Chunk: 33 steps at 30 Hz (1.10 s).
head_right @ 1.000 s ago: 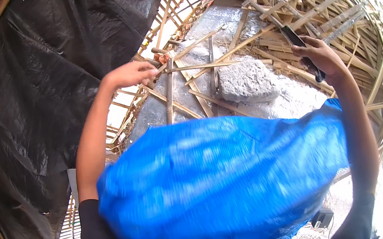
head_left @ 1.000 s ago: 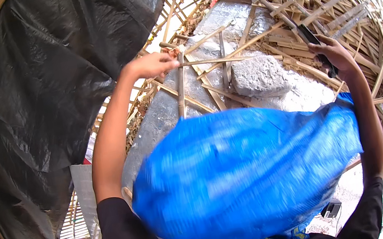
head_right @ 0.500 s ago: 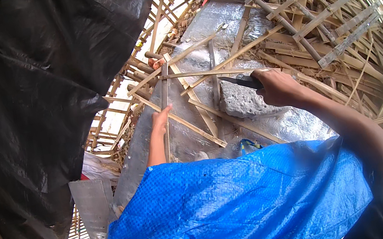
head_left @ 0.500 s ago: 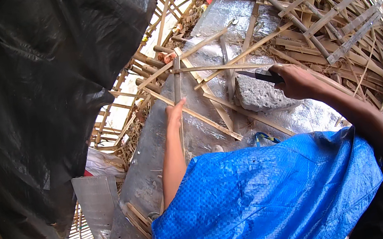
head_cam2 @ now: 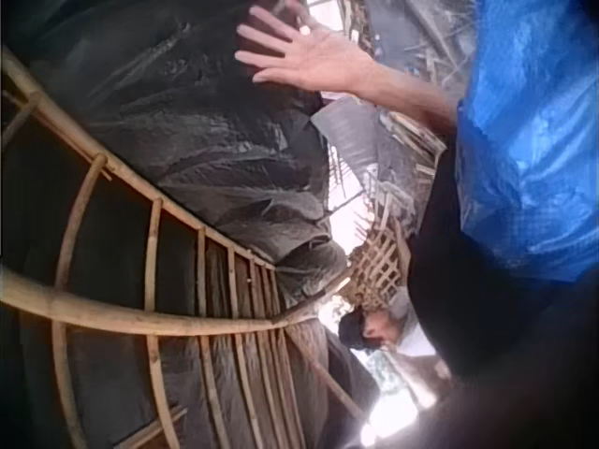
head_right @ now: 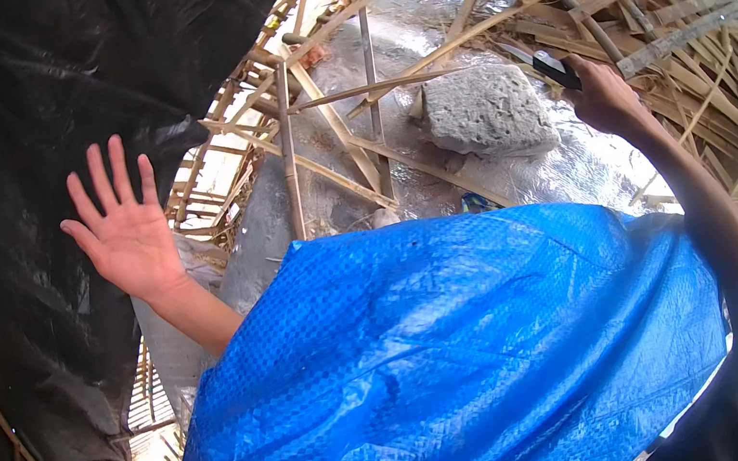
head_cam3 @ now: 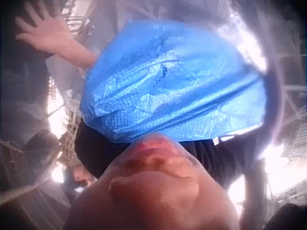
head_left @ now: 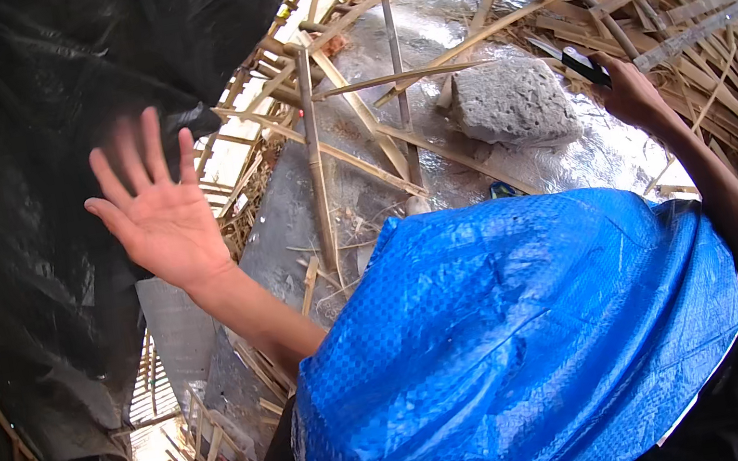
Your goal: The person trims bamboo strips using a folding knife, spreads a blue bag over their lap, and continues whittling bamboo strips.
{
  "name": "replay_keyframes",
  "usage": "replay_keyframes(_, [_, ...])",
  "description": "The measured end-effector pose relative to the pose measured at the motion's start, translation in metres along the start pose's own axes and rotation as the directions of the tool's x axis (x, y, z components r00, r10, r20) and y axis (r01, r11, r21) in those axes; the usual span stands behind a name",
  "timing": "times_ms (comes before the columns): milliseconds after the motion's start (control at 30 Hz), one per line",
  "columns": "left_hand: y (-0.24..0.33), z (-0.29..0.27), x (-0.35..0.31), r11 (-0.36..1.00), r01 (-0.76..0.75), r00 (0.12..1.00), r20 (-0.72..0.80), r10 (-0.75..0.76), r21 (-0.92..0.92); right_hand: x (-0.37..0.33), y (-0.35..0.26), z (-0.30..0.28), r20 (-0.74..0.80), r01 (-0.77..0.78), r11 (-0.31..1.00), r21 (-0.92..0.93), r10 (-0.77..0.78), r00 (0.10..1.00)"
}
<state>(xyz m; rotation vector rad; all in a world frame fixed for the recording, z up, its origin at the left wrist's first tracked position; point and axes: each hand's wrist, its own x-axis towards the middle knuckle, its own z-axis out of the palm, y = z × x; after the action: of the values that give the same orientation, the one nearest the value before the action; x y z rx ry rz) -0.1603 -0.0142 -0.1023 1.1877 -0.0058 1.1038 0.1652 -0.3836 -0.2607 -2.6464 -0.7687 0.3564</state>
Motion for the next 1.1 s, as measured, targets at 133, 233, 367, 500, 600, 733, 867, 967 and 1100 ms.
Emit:
replay_keyframes(133, [-0.048, 0.009, -0.008, 0.817, 0.420, 0.907, 0.161, -0.389, -0.395, -0.008, 0.008, -0.009, -0.092, 0.103, 0.994, -0.033, -0.106, 0.990])
replay_keyframes(233, [-0.076, 0.013, -0.035, 0.534, 0.531, 0.837, 0.310, -0.451, -0.658, 0.004, -0.014, 0.011, -0.027, 0.124, 0.992, -0.025, -0.125, 0.992])
replay_keyframes(367, [-0.076, 0.033, -0.043, 0.411, 0.601, 0.774, 0.373, -0.511, -0.686, 0.002, -0.030, 0.010, 0.083, 0.148, 0.989, -0.009, -0.146, 0.986])
replay_keyframes(500, [-0.080, 0.055, -0.045, 0.325, 0.640, 0.742, 0.451, -0.497, -0.696, 0.006, -0.014, 0.027, 0.033, 0.241, 0.970, 0.019, -0.242, 0.970])
replay_keyframes(600, [-0.088, 0.071, -0.049, 0.414, 0.706, 0.701, 0.488, -0.520, -0.574, 0.001, -0.018, 0.023, 0.059, 0.195, 0.981, 0.011, -0.196, 0.979])
replay_keyframes(733, [-0.087, 0.089, -0.057, 0.618, 0.729, 0.673, 0.477, -0.565, -0.296, 0.004, -0.018, 0.029, 0.113, 0.174, 0.985, 0.004, -0.174, 0.978])
replay_keyframes(867, [-0.080, 0.103, -0.063, 0.690, 0.707, 0.657, 0.509, -0.556, -0.157, 0.005, -0.024, 0.029, 0.075, 0.149, 0.981, 0.126, -0.159, 0.984])
replay_keyframes(967, [-0.071, 0.113, -0.070, 0.745, 0.665, 0.662, 0.506, -0.553, -0.057, -0.003, -0.050, 0.012, -0.031, 0.158, 0.880, 0.448, -0.161, 0.987])
replay_keyframes(1100, [-0.065, 0.123, -0.074, 0.689, 0.719, 0.650, 0.436, -0.622, -0.089, -0.029, -0.112, -0.041, 0.066, 0.023, 0.650, 0.759, -0.113, 0.991])
